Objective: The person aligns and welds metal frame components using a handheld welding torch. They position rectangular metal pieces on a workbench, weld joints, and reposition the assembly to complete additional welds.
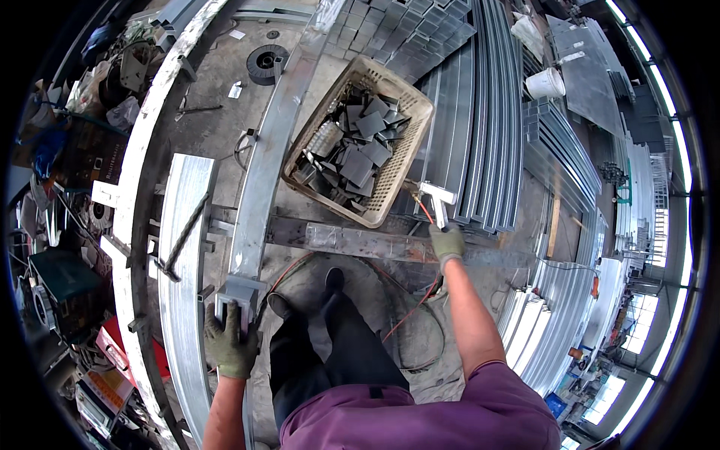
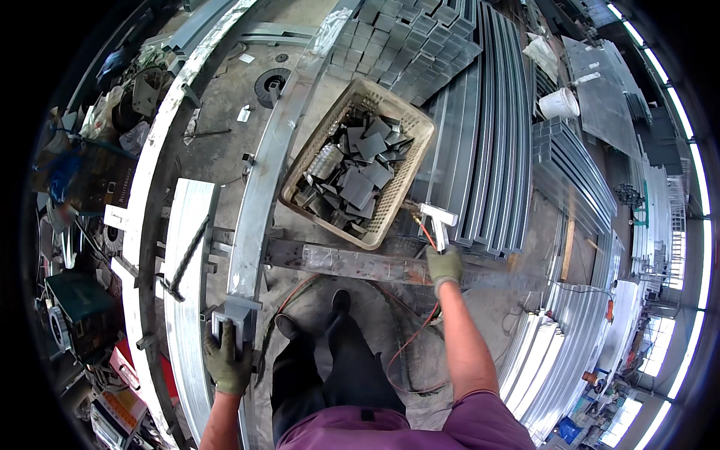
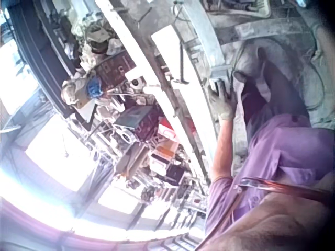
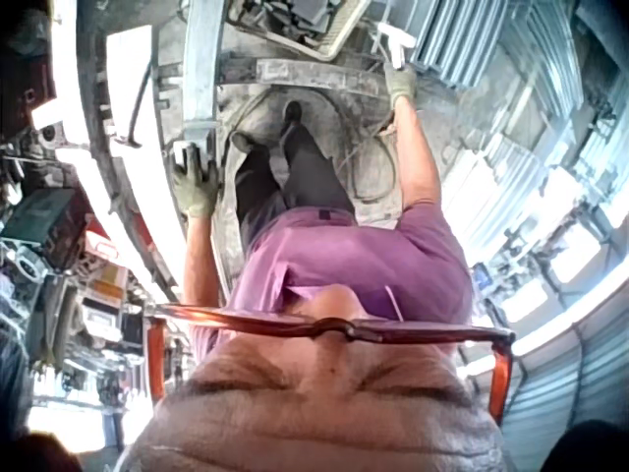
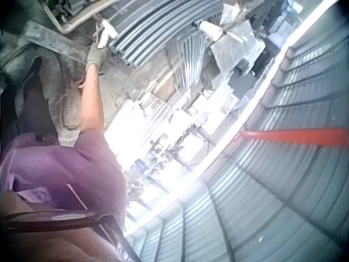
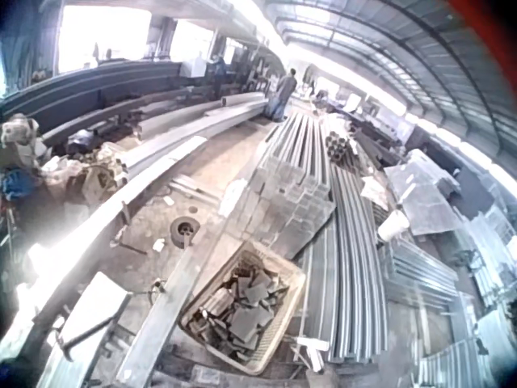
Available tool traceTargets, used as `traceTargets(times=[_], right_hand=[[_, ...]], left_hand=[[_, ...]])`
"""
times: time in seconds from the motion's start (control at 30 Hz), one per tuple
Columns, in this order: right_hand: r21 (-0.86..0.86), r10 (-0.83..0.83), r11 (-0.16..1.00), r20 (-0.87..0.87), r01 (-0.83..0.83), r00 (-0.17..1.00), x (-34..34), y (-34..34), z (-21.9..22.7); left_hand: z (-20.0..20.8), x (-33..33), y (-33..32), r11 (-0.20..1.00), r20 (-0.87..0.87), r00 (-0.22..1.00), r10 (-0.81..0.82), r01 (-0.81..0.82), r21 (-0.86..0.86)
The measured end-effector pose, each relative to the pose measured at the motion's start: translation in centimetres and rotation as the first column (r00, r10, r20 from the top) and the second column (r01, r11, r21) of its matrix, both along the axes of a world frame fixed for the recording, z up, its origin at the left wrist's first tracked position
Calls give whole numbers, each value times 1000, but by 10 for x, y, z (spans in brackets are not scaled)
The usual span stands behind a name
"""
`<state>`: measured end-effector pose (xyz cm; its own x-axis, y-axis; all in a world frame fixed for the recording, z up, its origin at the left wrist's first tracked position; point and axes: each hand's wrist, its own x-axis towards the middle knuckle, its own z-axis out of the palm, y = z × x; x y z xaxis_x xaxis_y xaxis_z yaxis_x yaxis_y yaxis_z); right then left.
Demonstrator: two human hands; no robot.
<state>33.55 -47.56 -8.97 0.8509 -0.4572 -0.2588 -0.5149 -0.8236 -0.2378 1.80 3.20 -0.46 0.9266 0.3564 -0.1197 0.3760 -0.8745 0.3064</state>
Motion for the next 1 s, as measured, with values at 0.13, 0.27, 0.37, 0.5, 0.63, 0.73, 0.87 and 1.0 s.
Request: traceTargets(times=[0.13, 0.27, 0.37, 0.5, 0.63, 0.73, 0.87, 1.0], right_hand=[[-105, 29, 994, -109, -41, 994, 21, -57, -34], [116, 62, 993, -216, -37, 974, 35, -74, -70], [107, 62, 993, -188, -42, 980, 42, -88, -88], [27, 100, 995, -185, -97, 978, 35, -74, -82], [205, 53, 978, -55, -41, 997, 3, -97, -52], [443, 22, 896, 36, -35, 999, -37, -70, -5], [284, 185, 929, 203, -239, 961, -105, -19, 113], [474, 155, 824, 341, -312, 927, -164, 45, 209]], left_hand=[[-7, -5, 4, 999, 86, 995, -43, 41, 25], [-3, -5, 5, 998, -18, 998, -59, 59, 32], [5, 8, 3, 991, 51, 992, -113, 110, 72], [7, 2, 2, 995, -12, 997, -76, 76, 56], [1, 9, -1, 999, 55, 997, -50, 50, 10], [1, -2, -1, 1000, 14, 1000, -2, 2, -10], [10, 5, -5, 998, 33, 999, 37, -36, -43], [20, 12, -2, 998, 168, 985, -29, 37, -46]])
